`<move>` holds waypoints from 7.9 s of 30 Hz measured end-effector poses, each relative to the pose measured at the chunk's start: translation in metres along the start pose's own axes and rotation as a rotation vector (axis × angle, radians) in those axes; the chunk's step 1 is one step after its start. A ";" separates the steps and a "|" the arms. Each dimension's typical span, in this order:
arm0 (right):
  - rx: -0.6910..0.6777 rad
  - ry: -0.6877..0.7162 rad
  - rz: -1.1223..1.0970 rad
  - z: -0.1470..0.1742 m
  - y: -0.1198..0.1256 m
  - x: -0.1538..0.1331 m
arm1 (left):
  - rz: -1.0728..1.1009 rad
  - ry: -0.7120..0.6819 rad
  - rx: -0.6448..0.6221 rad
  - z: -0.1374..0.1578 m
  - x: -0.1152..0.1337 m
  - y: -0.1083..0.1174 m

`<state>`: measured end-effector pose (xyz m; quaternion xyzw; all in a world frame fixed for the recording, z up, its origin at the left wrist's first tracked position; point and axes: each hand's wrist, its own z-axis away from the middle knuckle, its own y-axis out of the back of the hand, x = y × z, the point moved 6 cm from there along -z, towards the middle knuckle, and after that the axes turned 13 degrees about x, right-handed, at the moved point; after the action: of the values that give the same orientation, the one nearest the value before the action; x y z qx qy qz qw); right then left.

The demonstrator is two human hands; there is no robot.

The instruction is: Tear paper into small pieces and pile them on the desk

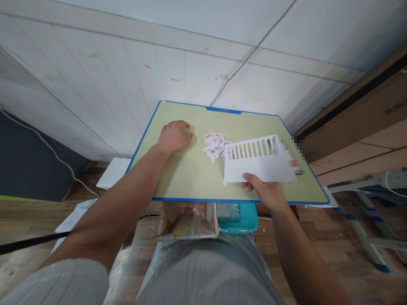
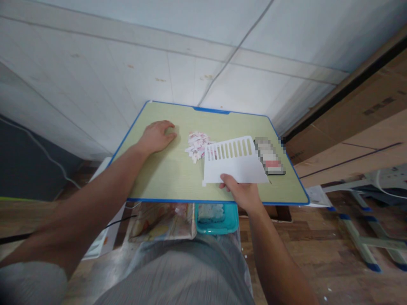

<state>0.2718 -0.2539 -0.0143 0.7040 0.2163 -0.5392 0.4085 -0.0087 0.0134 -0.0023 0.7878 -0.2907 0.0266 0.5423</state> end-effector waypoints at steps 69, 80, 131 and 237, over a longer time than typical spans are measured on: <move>-0.024 0.155 0.048 -0.022 -0.052 -0.030 | -0.002 0.003 -0.015 0.001 0.003 0.002; -0.005 0.075 0.028 -0.010 -0.031 -0.022 | 0.014 0.014 -0.012 0.001 0.004 0.002; 0.075 -0.144 -0.095 0.013 0.014 -0.002 | -0.008 0.003 -0.007 -0.002 0.000 0.000; 0.050 0.041 0.001 0.009 -0.021 -0.017 | -0.012 0.003 -0.017 0.000 0.003 0.001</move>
<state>0.2454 -0.2463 -0.0065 0.7252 0.2107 -0.5296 0.3863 -0.0065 0.0115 -0.0007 0.7848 -0.2854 0.0221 0.5497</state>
